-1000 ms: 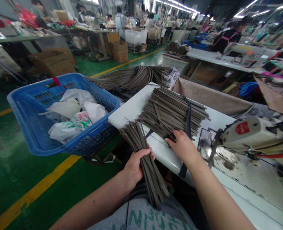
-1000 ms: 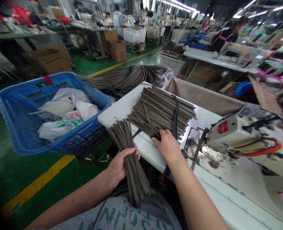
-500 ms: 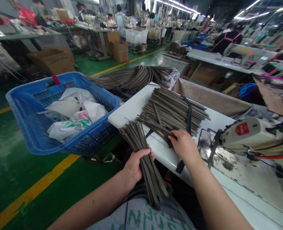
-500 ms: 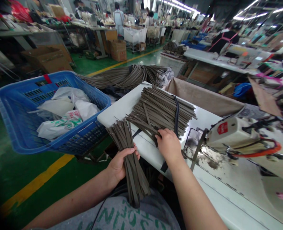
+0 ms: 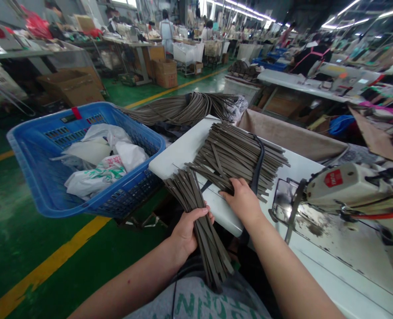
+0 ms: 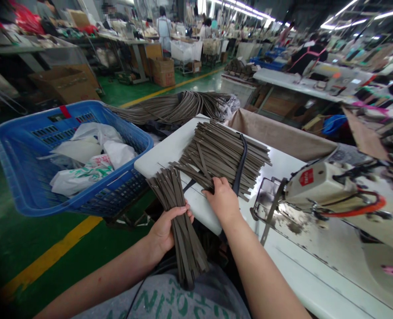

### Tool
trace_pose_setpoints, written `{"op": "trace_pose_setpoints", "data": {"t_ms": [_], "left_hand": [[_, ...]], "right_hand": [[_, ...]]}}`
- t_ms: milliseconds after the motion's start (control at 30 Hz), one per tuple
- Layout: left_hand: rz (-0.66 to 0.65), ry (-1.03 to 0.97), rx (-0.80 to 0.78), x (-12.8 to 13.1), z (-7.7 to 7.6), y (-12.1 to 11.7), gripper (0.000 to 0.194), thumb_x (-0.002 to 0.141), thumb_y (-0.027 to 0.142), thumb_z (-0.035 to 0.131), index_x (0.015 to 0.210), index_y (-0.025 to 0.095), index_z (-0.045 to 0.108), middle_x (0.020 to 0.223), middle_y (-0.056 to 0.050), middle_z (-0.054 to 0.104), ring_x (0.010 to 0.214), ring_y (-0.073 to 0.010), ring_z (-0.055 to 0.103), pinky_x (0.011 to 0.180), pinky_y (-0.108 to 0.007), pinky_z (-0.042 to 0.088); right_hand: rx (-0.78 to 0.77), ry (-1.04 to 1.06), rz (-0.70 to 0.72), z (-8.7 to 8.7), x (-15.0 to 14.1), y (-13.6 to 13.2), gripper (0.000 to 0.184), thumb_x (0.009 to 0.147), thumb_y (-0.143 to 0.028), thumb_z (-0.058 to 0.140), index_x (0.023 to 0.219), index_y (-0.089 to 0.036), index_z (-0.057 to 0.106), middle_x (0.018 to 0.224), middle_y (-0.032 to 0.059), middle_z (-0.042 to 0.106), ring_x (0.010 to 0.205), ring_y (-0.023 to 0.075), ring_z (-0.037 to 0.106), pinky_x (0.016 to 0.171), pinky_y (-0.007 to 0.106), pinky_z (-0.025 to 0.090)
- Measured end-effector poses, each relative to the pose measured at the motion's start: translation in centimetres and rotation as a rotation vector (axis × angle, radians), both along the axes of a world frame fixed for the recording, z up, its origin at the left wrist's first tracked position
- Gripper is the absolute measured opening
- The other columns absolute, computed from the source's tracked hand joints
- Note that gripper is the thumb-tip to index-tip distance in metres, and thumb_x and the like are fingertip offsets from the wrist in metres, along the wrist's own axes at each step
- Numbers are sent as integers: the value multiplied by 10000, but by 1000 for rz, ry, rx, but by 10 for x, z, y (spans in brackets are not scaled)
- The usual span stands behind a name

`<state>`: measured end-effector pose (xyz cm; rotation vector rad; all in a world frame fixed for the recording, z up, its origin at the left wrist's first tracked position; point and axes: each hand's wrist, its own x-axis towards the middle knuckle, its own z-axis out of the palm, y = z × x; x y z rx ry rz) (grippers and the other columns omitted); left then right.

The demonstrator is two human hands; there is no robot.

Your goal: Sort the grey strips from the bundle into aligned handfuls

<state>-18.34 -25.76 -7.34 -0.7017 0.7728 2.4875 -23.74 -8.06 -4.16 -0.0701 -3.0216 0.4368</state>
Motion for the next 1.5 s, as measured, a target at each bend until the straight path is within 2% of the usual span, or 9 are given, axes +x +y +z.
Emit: {"op": "trace_pose_setpoints", "data": {"t_ms": [267, 467, 633, 833, 933, 1067, 1167, 1333, 1500], "left_hand": [[-10, 2, 2, 0, 2, -1, 308, 628, 107, 829, 905, 115, 693, 733, -15, 674, 634, -125, 645, 735, -292, 582], [3, -10, -1, 0, 4, 0, 300, 620, 112, 830, 884, 125, 689, 726, -20, 678, 631, -133, 650, 710, -295, 586], [3, -5, 3, 0, 4, 0, 292, 628, 103, 819, 895, 111, 699, 714, -23, 678, 627, -133, 650, 712, -289, 586], [-9, 1, 1, -1, 1, 0, 296, 633, 116, 829, 897, 120, 695, 719, -23, 682, 627, -134, 653, 711, -292, 587], [-11, 0, 3, -1, 0, -1, 285, 632, 118, 830, 883, 120, 695, 718, -26, 682, 627, -135, 652, 706, -288, 585], [-7, -2, 8, 0, -1, -1, 265, 640, 109, 821, 875, 114, 699, 718, -31, 682, 629, -137, 650, 717, -292, 585], [-2, -2, 14, 0, -4, -1, 276, 643, 102, 816, 894, 111, 703, 725, -28, 679, 641, -138, 651, 738, -299, 586], [1, -2, 22, 0, -5, -2, 290, 646, 93, 816, 913, 110, 704, 744, -27, 680, 655, -137, 654, 744, -297, 587], [7, -2, 20, 1, 1, 0, 272, 644, 89, 821, 890, 105, 704, 734, -23, 675, 643, -131, 651, 725, -287, 591]], "right_hand": [[34, -35, 4, 3, 1, -5, 160, 900, -269, 560, 987, -210, 680, 1007, 69, 699, 890, 217, 678, 749, 292, 462], [63, -81, 39, 8, -2, 1, 166, 905, -237, 540, 950, -208, 697, 1024, 71, 723, 945, 216, 676, 767, 284, 454], [129, -88, 60, 10, 0, -1, 187, 903, -325, 604, 1010, -198, 690, 1046, 88, 719, 971, 229, 671, 800, 296, 459], [206, -29, 98, 9, 3, -7, 172, 905, -225, 520, 966, -181, 675, 995, 111, 718, 962, 244, 666, 810, 309, 449], [151, -42, 64, 12, -2, 3, 199, 910, -222, 498, 1029, -176, 650, 936, 106, 734, 899, 238, 672, 766, 297, 436], [-45, -84, 33, 21, -7, 24, 220, 922, -226, 464, 1068, -194, 625, 819, 62, 728, 759, 212, 660, 675, 275, 422], [-131, -82, 31, 22, -2, 30, 186, 913, -299, 547, 1036, -203, 649, 873, 56, 728, 792, 210, 671, 708, 274, 455], [53, -50, 52, 14, 17, 20, 308, 882, -321, 655, 1154, -177, 664, 1148, 116, 681, 951, 247, 684, 832, 311, 488], [261, -147, 80, 10, 29, 6, 218, 937, -284, 563, 1092, -154, 646, 1059, 129, 674, 904, 251, 692, 769, 321, 488]]}}
